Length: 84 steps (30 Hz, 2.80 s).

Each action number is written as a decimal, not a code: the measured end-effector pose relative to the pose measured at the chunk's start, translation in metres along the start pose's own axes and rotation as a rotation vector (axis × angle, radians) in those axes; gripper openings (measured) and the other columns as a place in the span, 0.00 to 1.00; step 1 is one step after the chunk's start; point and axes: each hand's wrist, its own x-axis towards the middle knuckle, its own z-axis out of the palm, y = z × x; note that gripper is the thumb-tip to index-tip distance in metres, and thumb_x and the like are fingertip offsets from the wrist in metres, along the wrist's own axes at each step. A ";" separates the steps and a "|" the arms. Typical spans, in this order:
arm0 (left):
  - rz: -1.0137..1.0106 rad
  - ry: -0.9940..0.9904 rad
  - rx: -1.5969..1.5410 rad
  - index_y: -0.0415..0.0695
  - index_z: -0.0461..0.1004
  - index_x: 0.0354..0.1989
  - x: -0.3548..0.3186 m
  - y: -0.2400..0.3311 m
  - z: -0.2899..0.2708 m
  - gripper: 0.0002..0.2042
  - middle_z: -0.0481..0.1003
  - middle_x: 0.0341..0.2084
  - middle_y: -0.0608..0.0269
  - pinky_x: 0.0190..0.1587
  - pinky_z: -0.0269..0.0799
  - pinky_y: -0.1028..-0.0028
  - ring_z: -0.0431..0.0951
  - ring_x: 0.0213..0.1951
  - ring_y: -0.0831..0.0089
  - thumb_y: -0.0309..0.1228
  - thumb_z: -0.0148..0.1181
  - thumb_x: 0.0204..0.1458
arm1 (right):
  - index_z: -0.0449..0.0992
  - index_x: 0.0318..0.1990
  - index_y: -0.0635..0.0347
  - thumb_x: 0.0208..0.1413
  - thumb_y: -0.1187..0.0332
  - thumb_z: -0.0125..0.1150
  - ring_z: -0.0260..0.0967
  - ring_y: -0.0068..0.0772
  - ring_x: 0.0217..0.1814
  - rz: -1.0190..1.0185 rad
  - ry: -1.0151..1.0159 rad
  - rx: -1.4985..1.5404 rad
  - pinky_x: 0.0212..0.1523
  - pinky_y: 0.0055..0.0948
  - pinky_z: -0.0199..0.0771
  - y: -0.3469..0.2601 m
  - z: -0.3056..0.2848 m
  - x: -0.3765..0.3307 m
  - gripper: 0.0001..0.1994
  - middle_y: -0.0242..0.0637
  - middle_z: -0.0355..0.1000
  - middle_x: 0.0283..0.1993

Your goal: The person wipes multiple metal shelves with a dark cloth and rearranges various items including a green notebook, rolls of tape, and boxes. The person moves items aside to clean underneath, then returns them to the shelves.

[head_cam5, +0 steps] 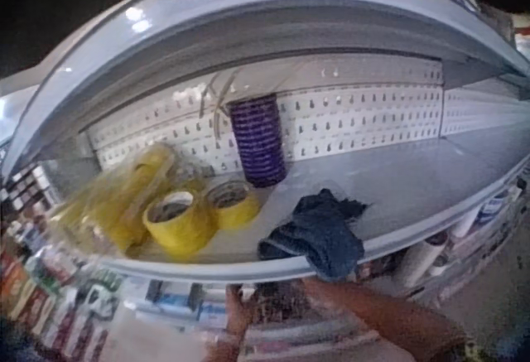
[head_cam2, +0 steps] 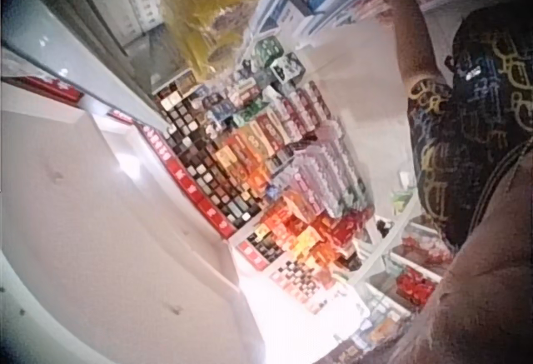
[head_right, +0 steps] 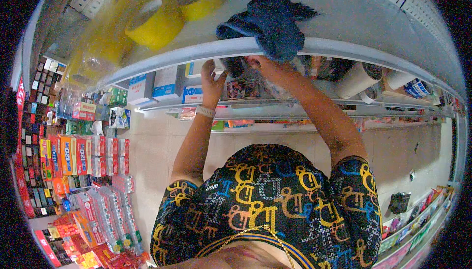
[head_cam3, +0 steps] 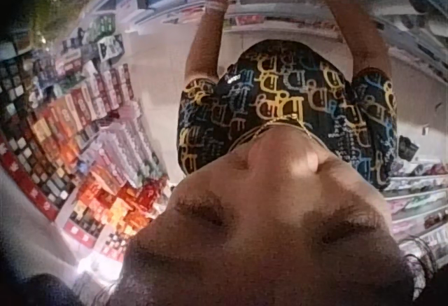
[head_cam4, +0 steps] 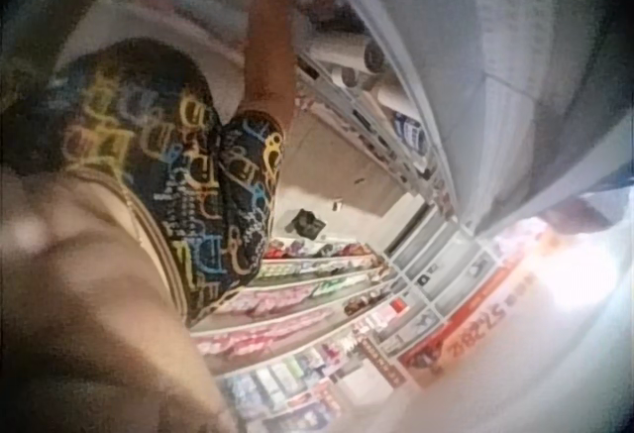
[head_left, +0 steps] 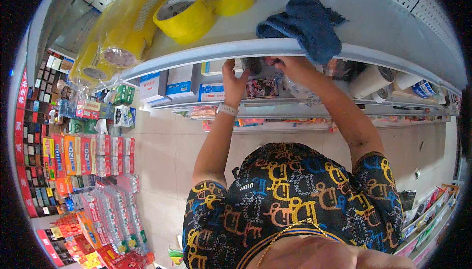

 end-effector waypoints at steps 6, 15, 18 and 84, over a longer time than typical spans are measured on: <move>0.213 0.094 0.033 0.41 0.67 0.50 -0.050 0.091 -0.037 0.17 0.70 0.49 0.55 0.55 0.67 0.64 0.70 0.54 0.63 0.19 0.58 0.51 | 0.73 0.49 0.51 0.58 0.60 0.57 0.75 0.45 0.41 -0.428 -0.560 0.121 0.41 0.40 0.74 -0.145 -0.137 -0.107 0.13 0.39 0.76 0.43; 0.781 0.005 0.154 0.40 0.70 0.43 -0.007 0.237 -0.056 0.12 0.72 0.44 0.52 0.55 0.64 0.62 0.72 0.48 0.58 0.19 0.58 0.49 | 0.65 0.60 0.58 0.54 0.64 0.63 0.67 0.35 0.56 -0.197 0.343 0.131 0.55 0.34 0.67 -0.159 -0.275 0.013 0.26 0.43 0.69 0.53; 0.804 0.115 0.186 0.40 0.70 0.44 0.005 0.252 -0.049 0.15 0.72 0.45 0.52 0.58 0.60 0.59 0.70 0.51 0.55 0.21 0.61 0.46 | 0.62 0.62 0.58 0.57 0.65 0.59 0.63 0.47 0.60 0.009 0.317 0.213 0.59 0.43 0.63 -0.128 -0.273 0.084 0.26 0.50 0.66 0.57; 0.484 0.122 0.296 0.41 0.60 0.48 0.007 0.279 -0.144 0.37 0.63 0.46 0.58 0.53 0.64 0.69 0.66 0.49 0.67 0.32 0.78 0.29 | 0.63 0.61 0.64 0.35 0.64 0.74 0.66 0.31 0.57 0.404 0.345 0.406 0.61 0.32 0.60 -0.089 -0.356 -0.228 0.41 0.37 0.70 0.55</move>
